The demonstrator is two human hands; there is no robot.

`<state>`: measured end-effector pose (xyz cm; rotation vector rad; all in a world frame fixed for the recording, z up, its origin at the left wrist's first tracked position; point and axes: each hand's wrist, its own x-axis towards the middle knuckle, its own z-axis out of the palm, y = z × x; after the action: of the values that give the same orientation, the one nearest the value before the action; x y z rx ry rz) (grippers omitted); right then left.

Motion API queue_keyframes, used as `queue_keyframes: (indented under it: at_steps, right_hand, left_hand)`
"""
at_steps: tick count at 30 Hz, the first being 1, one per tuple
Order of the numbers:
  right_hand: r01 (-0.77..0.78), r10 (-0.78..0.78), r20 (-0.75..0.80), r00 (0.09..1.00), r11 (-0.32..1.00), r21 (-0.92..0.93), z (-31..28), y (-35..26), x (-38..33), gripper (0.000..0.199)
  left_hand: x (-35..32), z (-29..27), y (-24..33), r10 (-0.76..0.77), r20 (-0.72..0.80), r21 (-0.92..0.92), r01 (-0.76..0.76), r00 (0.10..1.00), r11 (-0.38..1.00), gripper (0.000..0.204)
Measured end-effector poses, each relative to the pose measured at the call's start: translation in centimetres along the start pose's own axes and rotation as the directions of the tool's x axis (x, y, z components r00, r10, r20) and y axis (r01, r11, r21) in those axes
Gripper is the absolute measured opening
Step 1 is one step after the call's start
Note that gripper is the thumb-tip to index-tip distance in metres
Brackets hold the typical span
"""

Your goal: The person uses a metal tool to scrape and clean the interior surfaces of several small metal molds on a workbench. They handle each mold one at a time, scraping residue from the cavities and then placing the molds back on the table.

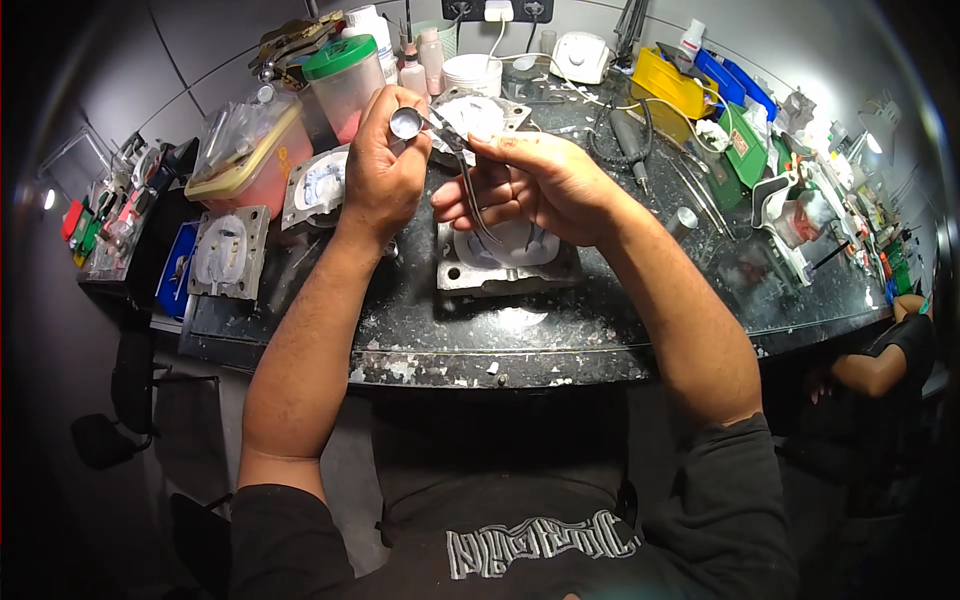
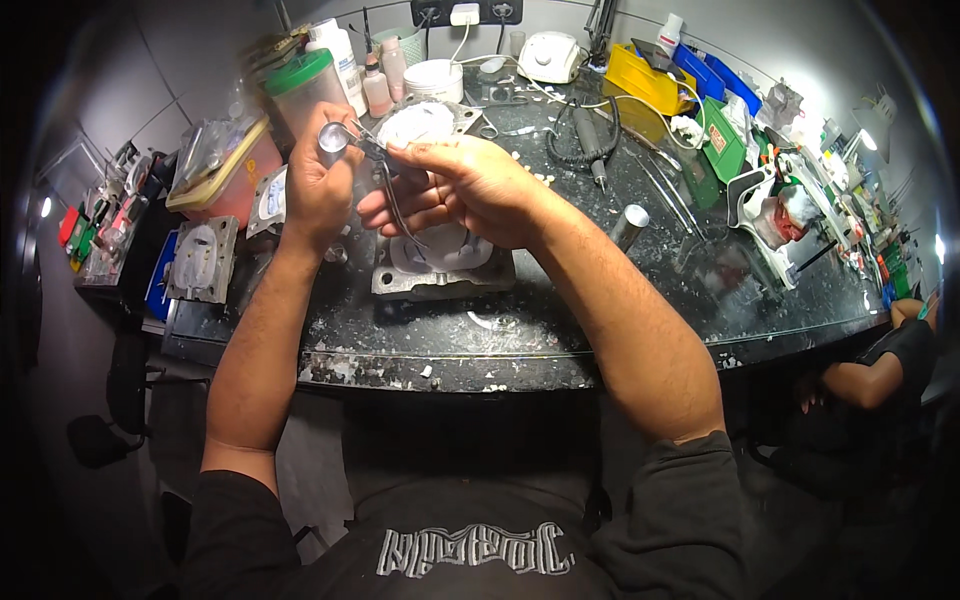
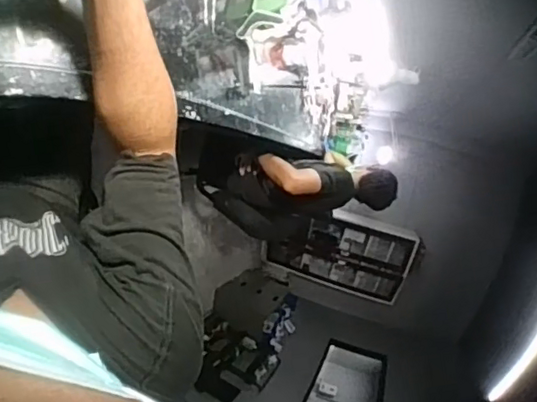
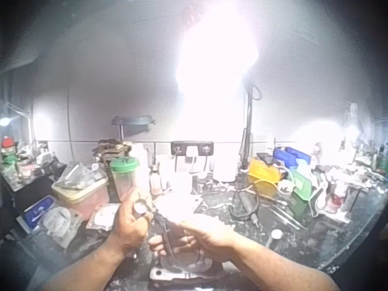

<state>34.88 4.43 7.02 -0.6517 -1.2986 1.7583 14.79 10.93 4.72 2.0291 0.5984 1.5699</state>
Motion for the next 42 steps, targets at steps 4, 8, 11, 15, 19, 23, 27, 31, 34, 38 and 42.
queue_keyframes:
  at_steps: [4,8,11,15,19,23,27,31,34,38,42]
  right_hand:
    - [-0.035,0.035,0.015,0.999,0.999,0.02,0.9,-0.3,-0.4,0.045]
    - [-0.044,0.043,0.017,0.999,0.997,0.056,1.0,0.0,-0.4,0.046]
    - [-0.066,0.068,-0.031,0.997,0.996,0.066,1.1,0.0,-0.5,0.045]
    - [-0.064,0.067,-0.033,0.997,0.995,0.075,0.4,0.4,-0.2,0.039]
    - [-0.077,0.081,-0.06,0.995,0.995,0.059,0.8,0.5,-0.2,0.032]
    - [-0.083,0.083,-0.074,0.994,0.997,0.005,1.2,0.6,-0.3,0.036]
    - [-0.058,0.051,-0.104,0.993,0.997,-0.059,1.8,0.4,-0.3,0.037]
    - [-0.004,-0.005,-0.094,0.996,0.995,-0.104,1.7,0.8,-0.1,0.034]
    - [0.011,-0.024,-0.093,0.995,0.991,-0.135,1.7,0.9,-0.1,0.034]
    - [-0.007,-0.003,-0.085,0.996,0.992,-0.126,1.0,1.0,0.1,0.034]
    - [-0.045,0.039,-0.077,0.996,0.996,-0.077,0.7,0.9,0.0,0.034]
  left_hand:
    - [0.1,-0.1,0.0,0.093,-0.009,0.148,-0.091,0.996,0.985,0.02]
    - [0.0,0.1,0.4,0.13,-0.014,0.141,-0.127,0.991,0.982,0.021]
    - [0.0,0.2,0.9,0.147,-0.01,0.139,-0.145,0.989,0.98,0.021]
    - [0.2,0.1,1.1,0.157,0.003,0.158,-0.155,0.988,0.975,0.018]
    - [0.3,-0.1,0.9,0.16,0.006,0.161,-0.159,0.987,0.974,0.016]
    - [0.3,-0.3,0.7,0.116,0.015,0.133,-0.117,0.993,0.984,0.013]
    - [0.3,-0.4,1.0,0.082,0.051,0.093,-0.087,0.995,0.992,0.018]
    - [0.4,-0.6,1.0,0.08,0.062,0.072,-0.084,0.995,0.994,0.018]
    - [0.2,-0.7,1.0,0.051,0.076,0.061,-0.055,0.996,0.997,0.019]
    - [0.3,-0.7,0.9,0.053,0.084,0.059,-0.058,0.995,0.997,0.021]
    - [0.3,-0.6,0.9,0.047,0.078,0.051,-0.052,0.996,0.997,0.023]
